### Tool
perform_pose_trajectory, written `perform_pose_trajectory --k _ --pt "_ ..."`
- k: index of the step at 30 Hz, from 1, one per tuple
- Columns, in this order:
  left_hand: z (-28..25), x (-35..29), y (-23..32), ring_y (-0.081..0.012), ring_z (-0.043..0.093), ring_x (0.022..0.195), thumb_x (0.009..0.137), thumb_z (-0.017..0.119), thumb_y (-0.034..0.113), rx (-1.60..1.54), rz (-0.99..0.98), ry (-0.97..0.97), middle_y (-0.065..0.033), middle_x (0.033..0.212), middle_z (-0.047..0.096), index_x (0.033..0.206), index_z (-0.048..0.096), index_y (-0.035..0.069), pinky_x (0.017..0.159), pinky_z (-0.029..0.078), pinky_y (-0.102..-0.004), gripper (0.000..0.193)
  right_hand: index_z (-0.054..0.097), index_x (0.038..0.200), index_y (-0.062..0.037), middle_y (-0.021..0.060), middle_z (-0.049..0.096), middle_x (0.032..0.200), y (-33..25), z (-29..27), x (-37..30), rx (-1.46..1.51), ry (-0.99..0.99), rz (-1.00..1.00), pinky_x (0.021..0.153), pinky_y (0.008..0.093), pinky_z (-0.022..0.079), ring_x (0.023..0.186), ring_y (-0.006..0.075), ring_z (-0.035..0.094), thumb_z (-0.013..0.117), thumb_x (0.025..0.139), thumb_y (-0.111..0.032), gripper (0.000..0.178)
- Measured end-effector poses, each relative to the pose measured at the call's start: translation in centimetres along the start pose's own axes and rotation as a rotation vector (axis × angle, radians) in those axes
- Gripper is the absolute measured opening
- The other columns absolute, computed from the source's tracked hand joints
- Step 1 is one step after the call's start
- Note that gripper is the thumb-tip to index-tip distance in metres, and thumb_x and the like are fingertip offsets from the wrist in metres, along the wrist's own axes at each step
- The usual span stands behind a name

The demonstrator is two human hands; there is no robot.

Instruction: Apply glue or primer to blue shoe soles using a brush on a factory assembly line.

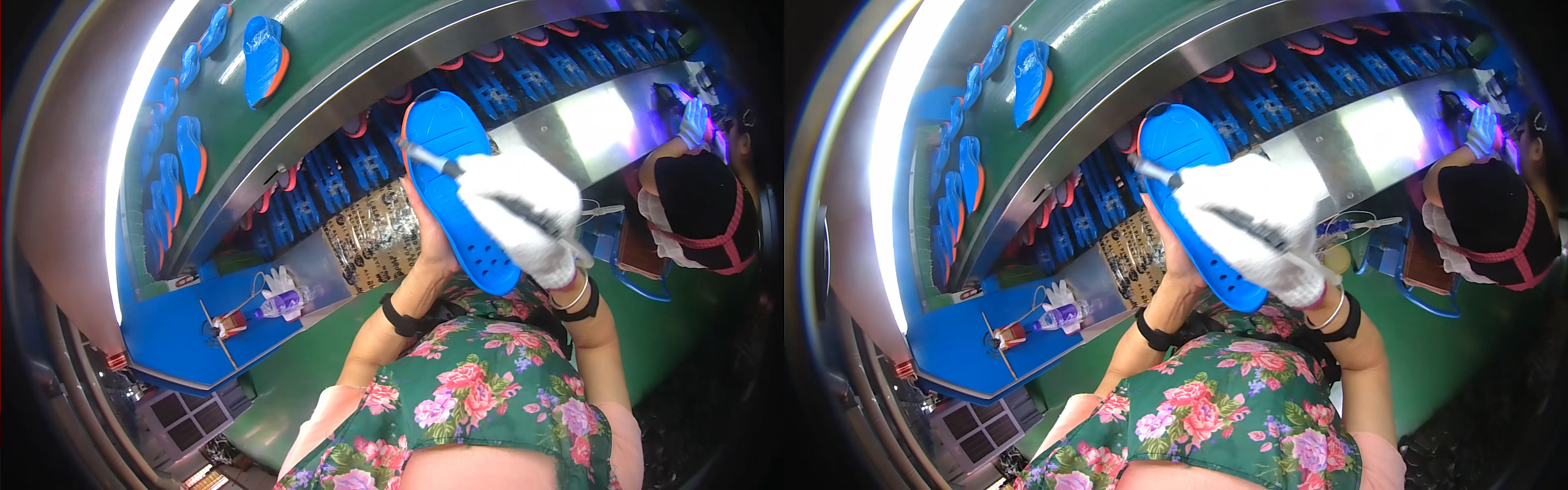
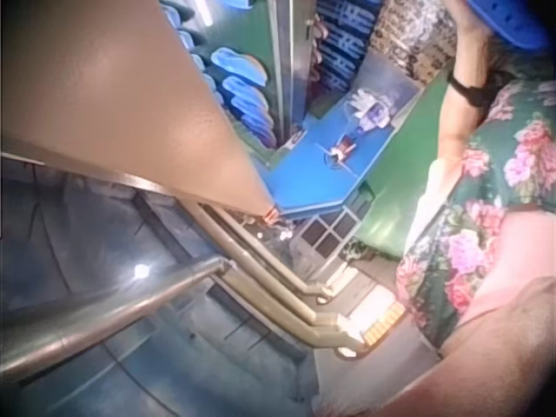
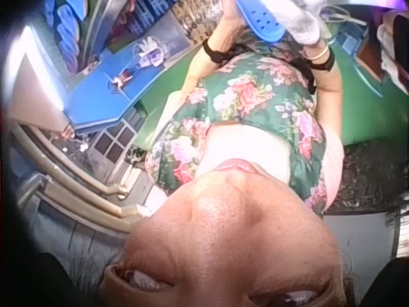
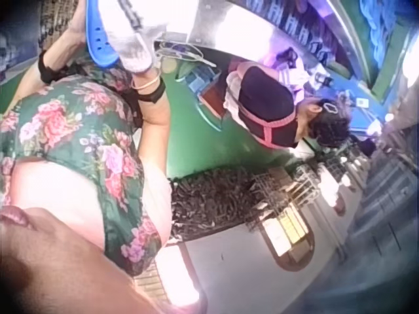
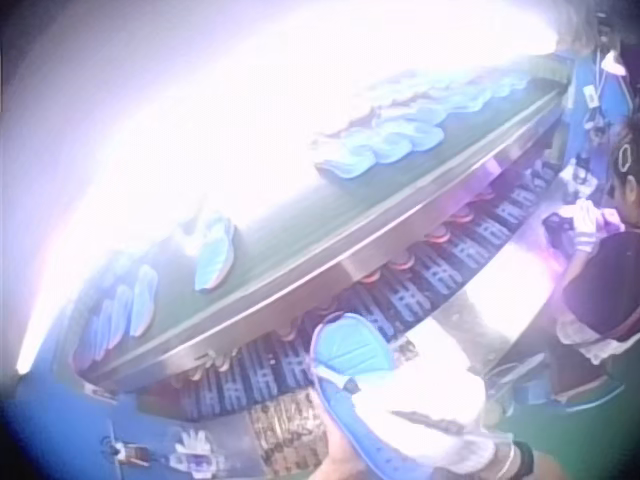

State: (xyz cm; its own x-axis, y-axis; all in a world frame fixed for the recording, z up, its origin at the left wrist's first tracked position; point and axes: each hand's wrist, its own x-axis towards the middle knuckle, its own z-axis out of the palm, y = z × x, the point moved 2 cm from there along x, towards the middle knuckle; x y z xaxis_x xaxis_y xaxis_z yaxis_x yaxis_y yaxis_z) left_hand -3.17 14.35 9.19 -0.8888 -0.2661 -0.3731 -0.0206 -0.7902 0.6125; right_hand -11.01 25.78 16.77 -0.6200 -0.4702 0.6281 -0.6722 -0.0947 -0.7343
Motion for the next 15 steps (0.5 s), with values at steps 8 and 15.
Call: perform_pose_trajectory --k 8,15 --pt "-1.0 0.2 0.7 -0.0289 0.056 0.127 0.089 0.025 0.088 0.187 0.008 0.017 -0.0115 0.144 0.054 0.154 0.035 0.012 0.109 0.046 -0.0462 0.101 0.077 0.107 -0.006 0.0143 0.075 0.107 0.8 -0.7 -1.2 -0.053 -0.024 -0.02 0.081 0.0361 0.056 0.091 0.0274 0.072 0.075 0.08 -0.004 0.027" --pt "-2.3 0.5 1.0 -0.0299 0.048 0.136 0.089 0.025 0.088 0.129 0.049 -0.029 -0.0104 0.152 0.046 0.158 0.029 0.016 0.114 0.041 -0.0476 0.099 0.077 0.11 -0.0096 0.0096 0.075 0.11 1.2 -0.3 -2.4 -0.053 -0.016 -0.133 0.078 0.0377 0.057 0.093 0.0276 0.07 0.074 0.079 -0.006 0.031"
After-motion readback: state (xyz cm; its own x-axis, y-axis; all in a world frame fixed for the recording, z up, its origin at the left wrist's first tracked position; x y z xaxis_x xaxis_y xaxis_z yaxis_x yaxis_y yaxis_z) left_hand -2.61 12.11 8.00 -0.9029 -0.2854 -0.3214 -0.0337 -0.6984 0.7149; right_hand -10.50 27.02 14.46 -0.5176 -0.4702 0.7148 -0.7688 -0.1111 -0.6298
